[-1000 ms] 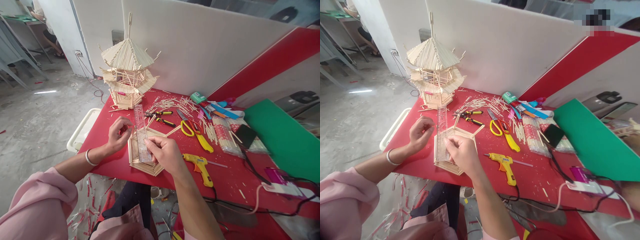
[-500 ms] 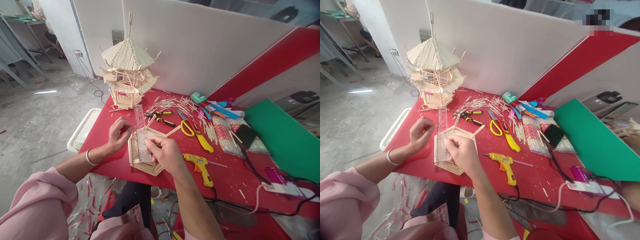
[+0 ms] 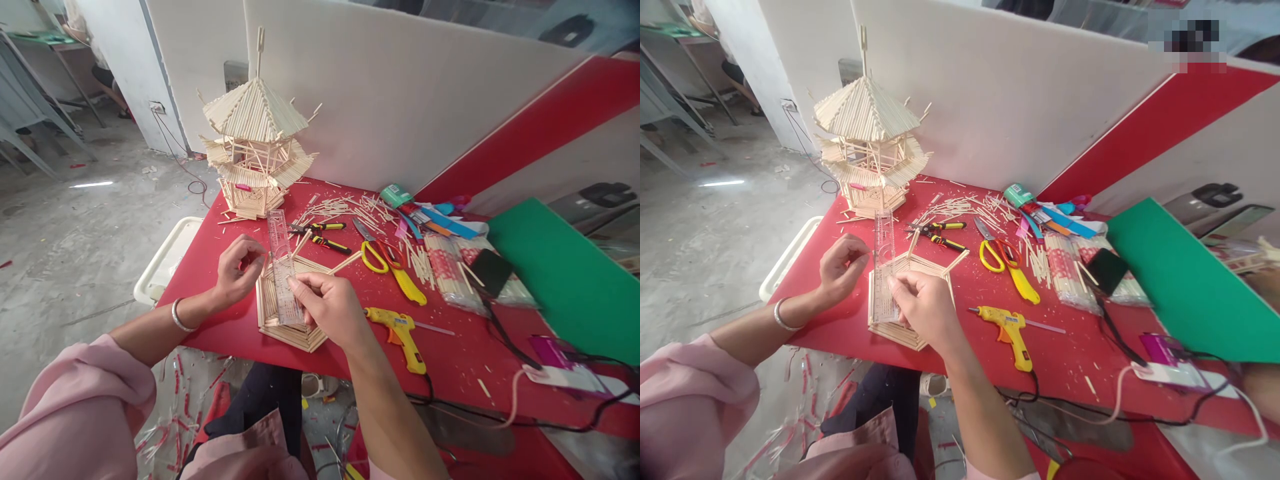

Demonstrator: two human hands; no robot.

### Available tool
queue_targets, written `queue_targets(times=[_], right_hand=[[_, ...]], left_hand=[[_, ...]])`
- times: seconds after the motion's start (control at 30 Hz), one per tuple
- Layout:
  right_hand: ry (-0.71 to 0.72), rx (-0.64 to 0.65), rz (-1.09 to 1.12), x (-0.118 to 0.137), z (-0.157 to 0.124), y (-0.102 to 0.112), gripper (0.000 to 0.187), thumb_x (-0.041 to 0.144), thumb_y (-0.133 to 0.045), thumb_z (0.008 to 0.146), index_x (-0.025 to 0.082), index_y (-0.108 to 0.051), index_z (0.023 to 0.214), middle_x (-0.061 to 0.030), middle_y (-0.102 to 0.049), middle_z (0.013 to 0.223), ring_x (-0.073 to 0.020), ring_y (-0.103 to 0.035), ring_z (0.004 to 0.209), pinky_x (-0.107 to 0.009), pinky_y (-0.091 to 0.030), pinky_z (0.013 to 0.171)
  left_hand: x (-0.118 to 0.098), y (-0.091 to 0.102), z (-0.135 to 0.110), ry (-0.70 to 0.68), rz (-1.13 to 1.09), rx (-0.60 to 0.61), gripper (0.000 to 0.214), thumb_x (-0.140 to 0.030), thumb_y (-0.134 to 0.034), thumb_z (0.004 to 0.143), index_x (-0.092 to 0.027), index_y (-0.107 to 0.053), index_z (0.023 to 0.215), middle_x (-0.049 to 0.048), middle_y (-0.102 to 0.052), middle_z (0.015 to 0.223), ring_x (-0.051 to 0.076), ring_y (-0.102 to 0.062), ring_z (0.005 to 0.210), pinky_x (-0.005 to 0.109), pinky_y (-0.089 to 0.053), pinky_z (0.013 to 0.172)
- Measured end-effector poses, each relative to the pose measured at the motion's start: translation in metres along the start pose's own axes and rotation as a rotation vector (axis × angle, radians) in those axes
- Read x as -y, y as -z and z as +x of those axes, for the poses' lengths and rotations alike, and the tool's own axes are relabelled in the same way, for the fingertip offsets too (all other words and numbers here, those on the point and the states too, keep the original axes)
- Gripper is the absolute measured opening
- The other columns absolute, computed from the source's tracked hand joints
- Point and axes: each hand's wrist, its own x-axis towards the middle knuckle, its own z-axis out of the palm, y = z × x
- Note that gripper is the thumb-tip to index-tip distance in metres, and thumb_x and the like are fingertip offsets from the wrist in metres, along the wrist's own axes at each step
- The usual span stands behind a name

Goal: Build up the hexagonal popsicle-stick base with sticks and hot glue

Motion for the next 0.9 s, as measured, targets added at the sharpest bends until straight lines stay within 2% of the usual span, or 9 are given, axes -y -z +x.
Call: queue_targets(times=[0.9], right_hand=[[0.009,-0.002,0.002,-0.0006,0.0001,0.0001,0.032,0.047,-0.062,0.088,0.017,-0.072,0.08,0.0058,-0.052,0.044,-0.008,-0.049,0.038,-0.019,-0.038,0.041]], left_hand=[[0.0009,0.0004,0.0004,-0.018,-0.017,0.004,0.013,-0.006,-0.058,0.087,-0.018,-0.061,0.083,0.0008,-0.057,0.077,0.009,-0.049,0.065,0.023,-0.039,0.055]])
